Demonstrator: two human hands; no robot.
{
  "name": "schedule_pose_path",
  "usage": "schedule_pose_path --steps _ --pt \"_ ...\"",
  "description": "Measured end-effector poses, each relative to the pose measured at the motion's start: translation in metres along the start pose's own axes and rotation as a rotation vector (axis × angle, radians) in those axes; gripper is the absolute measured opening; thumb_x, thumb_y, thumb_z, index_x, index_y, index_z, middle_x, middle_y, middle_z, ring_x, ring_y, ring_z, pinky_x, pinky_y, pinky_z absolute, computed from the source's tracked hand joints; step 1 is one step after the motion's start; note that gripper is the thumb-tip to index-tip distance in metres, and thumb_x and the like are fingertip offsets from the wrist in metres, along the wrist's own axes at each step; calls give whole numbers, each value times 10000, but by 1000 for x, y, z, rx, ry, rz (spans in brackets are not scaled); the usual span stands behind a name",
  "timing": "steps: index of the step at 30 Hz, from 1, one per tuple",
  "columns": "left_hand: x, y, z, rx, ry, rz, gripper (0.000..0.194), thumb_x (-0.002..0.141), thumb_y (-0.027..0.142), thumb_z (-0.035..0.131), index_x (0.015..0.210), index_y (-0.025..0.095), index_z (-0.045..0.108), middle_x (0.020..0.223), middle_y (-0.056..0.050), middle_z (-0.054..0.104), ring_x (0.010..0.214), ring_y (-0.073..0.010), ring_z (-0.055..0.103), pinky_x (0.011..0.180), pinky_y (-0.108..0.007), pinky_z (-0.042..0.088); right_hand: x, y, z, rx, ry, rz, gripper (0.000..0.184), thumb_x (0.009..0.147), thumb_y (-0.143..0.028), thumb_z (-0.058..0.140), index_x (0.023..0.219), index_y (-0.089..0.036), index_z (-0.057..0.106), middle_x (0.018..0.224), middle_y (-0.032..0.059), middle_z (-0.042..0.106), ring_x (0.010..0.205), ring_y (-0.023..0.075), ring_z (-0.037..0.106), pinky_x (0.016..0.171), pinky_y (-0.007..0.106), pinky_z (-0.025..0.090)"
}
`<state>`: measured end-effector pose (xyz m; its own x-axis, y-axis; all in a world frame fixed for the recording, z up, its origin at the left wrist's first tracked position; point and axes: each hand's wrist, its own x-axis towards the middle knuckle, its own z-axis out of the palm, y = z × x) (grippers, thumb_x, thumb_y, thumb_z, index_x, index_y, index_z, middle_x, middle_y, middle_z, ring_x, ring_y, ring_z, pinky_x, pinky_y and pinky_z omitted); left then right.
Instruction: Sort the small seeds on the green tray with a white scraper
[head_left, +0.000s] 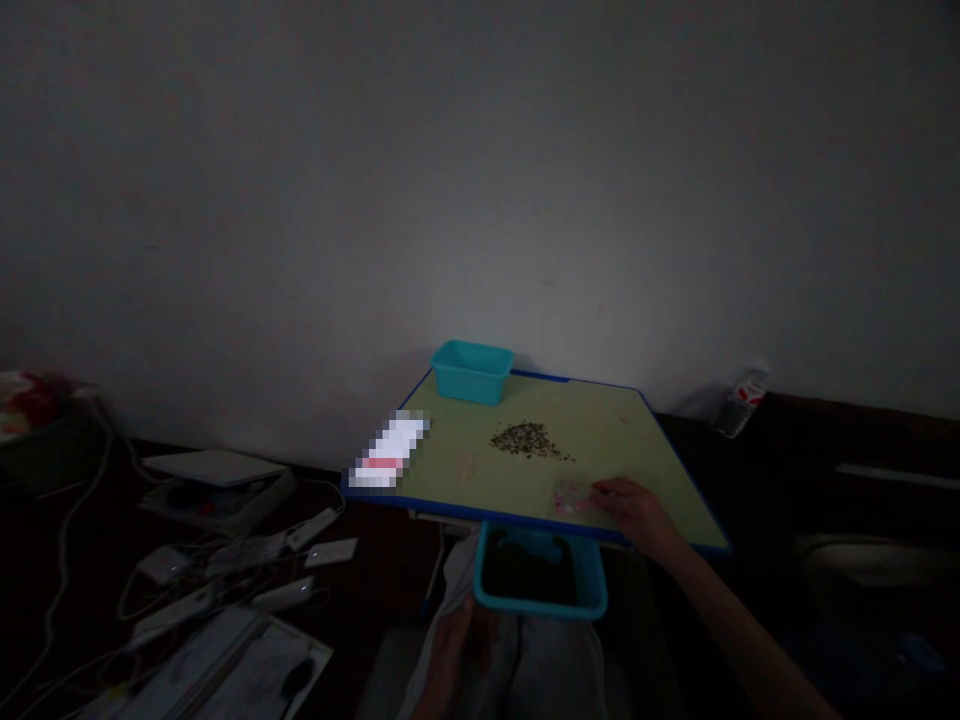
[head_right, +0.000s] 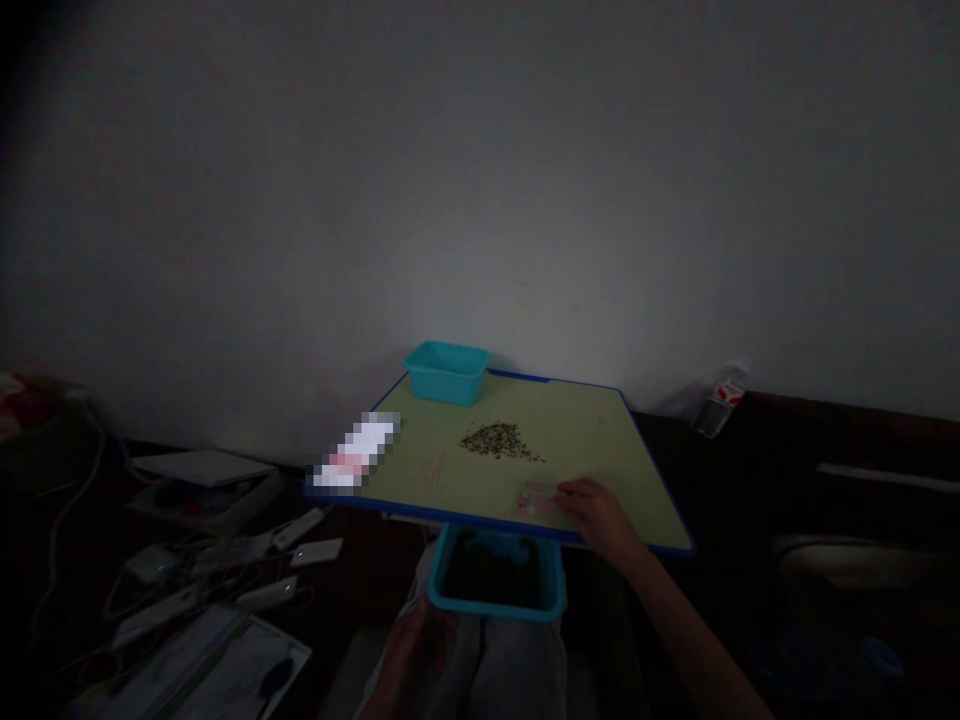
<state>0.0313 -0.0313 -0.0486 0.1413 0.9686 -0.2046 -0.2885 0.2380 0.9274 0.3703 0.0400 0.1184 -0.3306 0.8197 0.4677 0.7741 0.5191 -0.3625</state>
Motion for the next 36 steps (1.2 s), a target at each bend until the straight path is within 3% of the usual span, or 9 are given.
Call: schedule_pose_path --steps 6,12,17,23,31,36 --pt "2 0 1 -59 0 -22 684 783 772 558 640 133 753 536 -79 698 388 -163 558 399 -273 386 38 -8 6 -15 -141 -73 399 781 -28 564 1012 -247 805 1150 95 755 1074 255 676 952 416 535" --pt "-3 -1 3 -116 8 -15 652 829 725 552 649 129 745 556 -64 690 406 -141 550 405 -255 383 82 -29 22 -36 -237 -89 372 784 -43 571 983 -247 811 1151 74 759 1046 244 682 991 401 497" --pt "-3 1 3 -92 -25 30 632 874 694 511 682 141 749 561 -63 689 421 -148 556 427 -268 392 109 -37 47 -37 -234 -145 341 822 -56 572 995 -232 807 1165 75 754 1069 244 677 983 388 497" --pt "2 0 2 -82 -28 -15 688 799 781 528 596 155 731 485 -60 653 385 -158 561 407 -277 387 138 -47 69 -58 -242 -197 284 854 -84 595 956 -238 811 1121 66 767 1049 243 685 973 396 500" --pt "4 -10 -3 -134 -56 -14 642 835 723 546 665 136 742 556 -66 692 389 -146 571 393 -260 398 143 -40 63 22 -139 -115 276 841 -91 627 909 -280 817 1105 36 777 1044 226 707 973 405 529" --pt "3 -9 -1 -151 -39 -7 637 826 715 568 660 127 748 530 -61 683 401 -139 563 386 -245 388 128 -23 51 162 -16 92 188 823 -192 695 932 -290 813 1053 22 790 1001 228 735 931 384 563"
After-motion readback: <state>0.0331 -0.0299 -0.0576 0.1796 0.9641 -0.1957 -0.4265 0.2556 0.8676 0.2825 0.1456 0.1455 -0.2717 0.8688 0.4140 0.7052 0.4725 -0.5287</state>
